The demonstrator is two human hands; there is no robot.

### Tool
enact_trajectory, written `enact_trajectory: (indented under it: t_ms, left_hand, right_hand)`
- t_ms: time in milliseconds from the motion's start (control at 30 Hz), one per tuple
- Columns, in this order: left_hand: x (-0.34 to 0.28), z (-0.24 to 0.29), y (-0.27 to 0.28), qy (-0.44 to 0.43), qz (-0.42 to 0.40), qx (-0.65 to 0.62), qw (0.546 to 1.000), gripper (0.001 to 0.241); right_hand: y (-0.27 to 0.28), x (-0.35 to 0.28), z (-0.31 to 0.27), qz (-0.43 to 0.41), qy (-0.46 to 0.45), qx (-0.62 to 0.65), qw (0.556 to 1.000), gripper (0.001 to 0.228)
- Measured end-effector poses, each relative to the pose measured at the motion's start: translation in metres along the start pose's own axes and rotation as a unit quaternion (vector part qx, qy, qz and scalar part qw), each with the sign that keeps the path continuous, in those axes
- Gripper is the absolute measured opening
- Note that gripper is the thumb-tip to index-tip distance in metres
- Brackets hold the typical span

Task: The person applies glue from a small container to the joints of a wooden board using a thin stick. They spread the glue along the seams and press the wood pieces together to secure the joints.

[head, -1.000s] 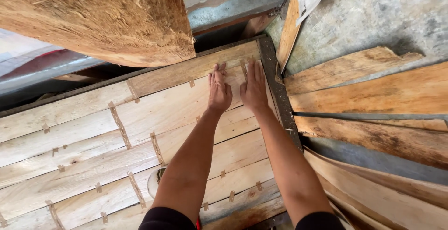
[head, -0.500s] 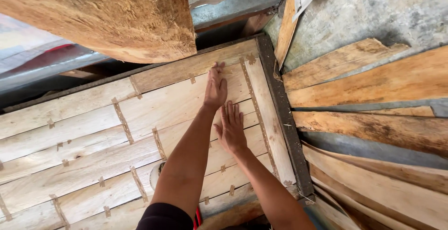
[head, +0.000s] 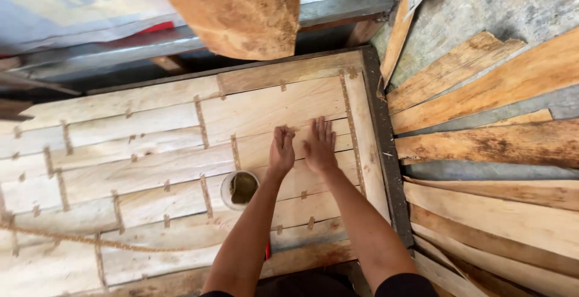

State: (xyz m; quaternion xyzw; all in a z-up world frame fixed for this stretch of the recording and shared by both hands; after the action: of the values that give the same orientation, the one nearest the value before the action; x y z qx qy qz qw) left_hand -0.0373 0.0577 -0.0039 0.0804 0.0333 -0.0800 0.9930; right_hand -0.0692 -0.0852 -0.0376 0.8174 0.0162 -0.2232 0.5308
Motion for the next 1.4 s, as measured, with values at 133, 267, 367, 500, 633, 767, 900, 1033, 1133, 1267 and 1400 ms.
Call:
enact_trajectory:
  t_ms: [133, 267, 367, 500, 633, 767, 900, 1033, 1133, 1267, 1400]
  left_hand:
    - [-0.047, 0.005, 0.032, 0.022, 0.032, -0.006, 0.999, 0.017]
    - [-0.086, 0.028, 0.053, 0.011, 0.023, 0.045, 0.999, 0.017]
    - [-0.110, 0.042, 0.064, -0.031, 0.010, 0.085, 0.996, 0.017]
    - [-0.135, 0.050, 0.076, -0.065, 0.006, 0.115, 0.991, 0.016]
    - [-0.157, 0.053, 0.096, -0.064, 0.029, 0.117, 0.991, 0.014]
    - [-0.173, 0.056, 0.116, -0.086, 0.036, 0.108, 0.990, 0.016]
    - [-0.187, 0.061, 0.131, -0.098, 0.031, 0.102, 0.989, 0.017]
    - [-0.199, 0.071, 0.149, -0.065, 0.015, 0.107, 0.992, 0.017]
    - [-0.205, 0.060, 0.159, -0.033, 0.003, 0.107, 0.994, 0.017]
    - [-0.212, 0.047, 0.171, -0.039, -0.007, 0.119, 0.992, 0.019]
    - [-0.212, 0.017, 0.179, -0.001, 0.011, 0.075, 0.997, 0.025]
  right_hand:
    - [0.028, -0.021, 0.002, 0.076, 0.088, 0.106, 0.987, 0.070]
    - [0.055, -0.063, -0.023, -0.005, 0.045, 0.318, 0.947, 0.040]
    - [0.049, -0.096, -0.046, -0.082, 0.023, 0.365, 0.927, 0.031]
    - [0.039, -0.131, -0.073, -0.081, 0.054, 0.338, 0.936, 0.025]
    - [0.031, -0.155, -0.089, -0.053, 0.061, 0.335, 0.939, 0.021]
    - [0.032, -0.177, -0.111, 0.000, 0.089, 0.348, 0.933, 0.021]
    - [0.032, -0.197, -0.128, 0.024, 0.082, 0.352, 0.932, 0.024]
    - [0.036, -0.218, -0.148, 0.041, 0.068, 0.358, 0.930, 0.034]
    - [0.023, -0.219, -0.149, 0.052, 0.069, 0.350, 0.933, 0.028]
    - [0.010, -0.226, -0.159, 0.040, 0.085, 0.341, 0.935, 0.015]
    - [0.008, -0.233, -0.173, 0.057, 0.124, 0.319, 0.938, 0.013]
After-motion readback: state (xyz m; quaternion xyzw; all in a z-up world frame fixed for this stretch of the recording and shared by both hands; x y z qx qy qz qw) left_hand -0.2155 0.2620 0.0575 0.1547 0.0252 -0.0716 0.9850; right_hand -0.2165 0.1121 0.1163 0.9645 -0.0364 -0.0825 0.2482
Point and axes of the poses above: each hand's wrist, its own x-axis towards the middle knuckle, its own y-axis out of the back of the hand, z = x × y, the point moved 7 cm from there along x, towards the middle knuckle, and after that the axes turned 6 degrees about -y, right-handed, at the moved point
